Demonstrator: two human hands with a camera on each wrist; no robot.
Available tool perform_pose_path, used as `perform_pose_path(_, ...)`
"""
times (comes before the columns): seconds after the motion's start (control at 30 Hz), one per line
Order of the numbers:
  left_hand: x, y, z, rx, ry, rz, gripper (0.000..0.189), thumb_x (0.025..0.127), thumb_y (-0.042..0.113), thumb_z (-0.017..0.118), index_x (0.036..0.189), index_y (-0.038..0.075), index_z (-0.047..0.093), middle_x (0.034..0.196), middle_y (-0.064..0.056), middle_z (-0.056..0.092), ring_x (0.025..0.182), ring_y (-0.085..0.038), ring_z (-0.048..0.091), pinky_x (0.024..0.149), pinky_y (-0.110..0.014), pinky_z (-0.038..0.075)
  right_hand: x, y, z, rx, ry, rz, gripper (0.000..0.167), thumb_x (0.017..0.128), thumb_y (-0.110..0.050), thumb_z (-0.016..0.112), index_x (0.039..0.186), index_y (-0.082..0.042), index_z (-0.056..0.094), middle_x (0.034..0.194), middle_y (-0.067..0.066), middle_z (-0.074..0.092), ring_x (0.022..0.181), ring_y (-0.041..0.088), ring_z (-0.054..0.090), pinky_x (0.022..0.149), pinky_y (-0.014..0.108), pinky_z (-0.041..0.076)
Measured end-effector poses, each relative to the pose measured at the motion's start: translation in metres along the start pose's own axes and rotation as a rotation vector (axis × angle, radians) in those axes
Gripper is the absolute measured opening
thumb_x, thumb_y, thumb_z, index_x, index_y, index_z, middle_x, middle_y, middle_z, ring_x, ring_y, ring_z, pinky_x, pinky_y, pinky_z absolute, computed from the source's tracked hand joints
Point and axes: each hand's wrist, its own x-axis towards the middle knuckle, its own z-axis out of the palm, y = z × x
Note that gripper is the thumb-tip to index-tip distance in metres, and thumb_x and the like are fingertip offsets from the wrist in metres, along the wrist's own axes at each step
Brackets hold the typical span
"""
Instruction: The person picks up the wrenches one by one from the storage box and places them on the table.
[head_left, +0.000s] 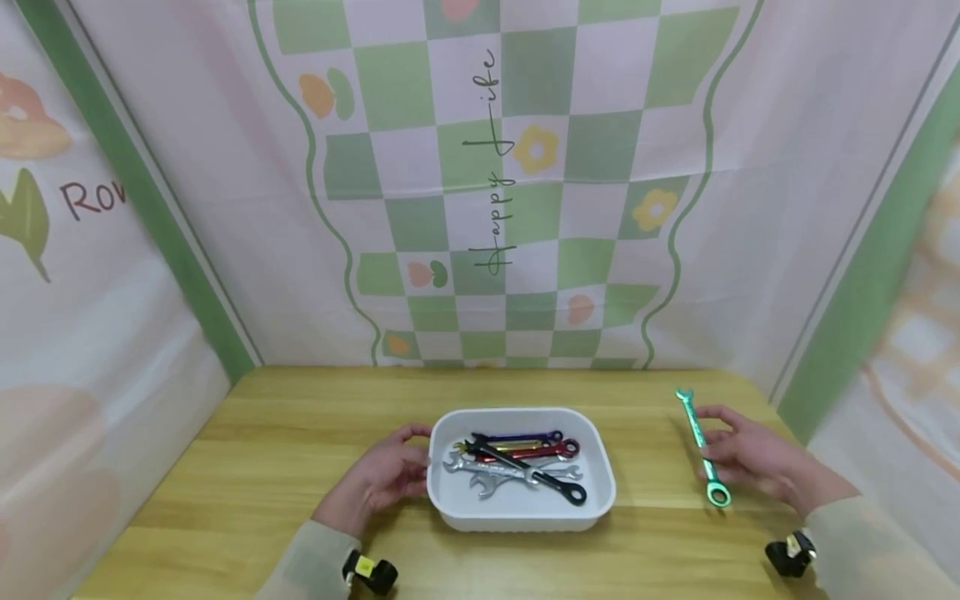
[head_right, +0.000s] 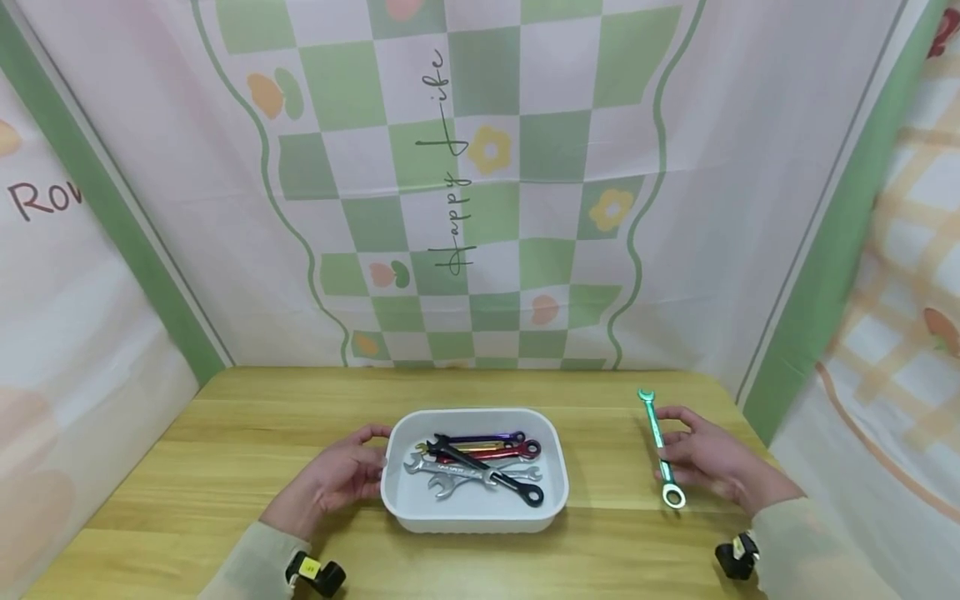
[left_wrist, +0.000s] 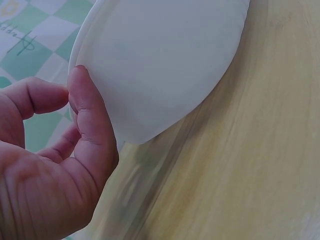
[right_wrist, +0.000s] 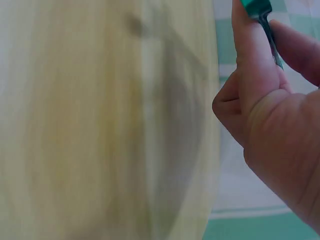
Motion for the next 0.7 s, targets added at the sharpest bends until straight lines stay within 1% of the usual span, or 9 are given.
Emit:
perform_pose_path(0.1,0.000,0.000,0.000,0.002,0.001,-0.001,0.055,0.081,-0.009,0.056,0.133,0.001,0.041,0.093,-0.016,0.062,0.073,-0.019,0.061,0.062,-0.030,0.055,-0.006,0.005,-0.010,0.028,-0.020,-0.010,0.049,0.095,0.004,0.057,0.125,-0.034,0.049,0.118,0.014,0.055,0.084,0.034,0.066,0.076,0.045,0.059)
perform_pose_path(0.23,0.000,0.000,0.000,0.006,0.000,-0.004,0.055,0.082,-0.009,0.056,0.133,0.002,0.041,0.096,-0.018,0.062,0.073,-0.019,0.061,0.062,-0.030,0.055,-0.014,0.013,-0.024,0.054,-0.041,-0.019,0.050,0.095,0.006,0.055,0.121,-0.037,0.054,0.116,0.007,0.058,0.084,0.033,0.066,0.077,0.047,0.058)
perform_pose_path(0.4,0.001,0.000,0.000,0.011,-0.002,-0.007,0.055,0.082,-0.008,0.057,0.134,0.002,0.041,0.098,-0.019,0.062,0.074,-0.019,0.061,0.063,-0.030,0.055,-0.024,0.022,-0.043,0.100,-0.058,-0.012,0.055,0.096,0.009,0.051,0.119,-0.040,0.060,0.114,0.004,0.060,0.086,0.031,0.066,0.079,0.047,0.058)
perform_pose_path(0.5,0.000,0.000,0.000,0.011,-0.004,-0.004,0.055,0.082,-0.008,0.056,0.134,0.001,0.040,0.097,-0.018,0.062,0.074,-0.019,0.060,0.063,-0.030,0.055,-0.030,0.024,-0.052,0.091,-0.072,0.001,0.056,0.096,0.010,0.049,0.118,-0.040,0.061,0.114,0.005,0.061,0.087,0.028,0.066,0.080,0.046,0.058)
perform_pose_path(0.6,0.000,0.000,0.000,0.010,-0.004,-0.005,0.055,0.081,-0.008,0.057,0.133,0.001,0.041,0.096,-0.017,0.062,0.074,-0.019,0.060,0.063,-0.030,0.055,-0.036,0.024,-0.057,0.039,-0.038,0.044,0.054,0.094,0.008,0.052,0.114,-0.041,0.061,0.109,0.009,0.059,0.084,0.027,0.066,0.079,0.045,0.058)
perform_pose_path(0.7,-0.001,0.001,0.000,0.008,-0.004,-0.006,0.055,0.081,-0.008,0.057,0.133,0.002,0.041,0.096,-0.017,0.062,0.074,-0.019,0.060,0.063,-0.030,0.055,-0.040,0.024,-0.059,-0.019,0.034,0.107,0.053,0.091,0.007,0.058,0.109,-0.043,0.059,0.102,0.015,0.054,0.081,0.028,0.066,0.078,0.045,0.058)
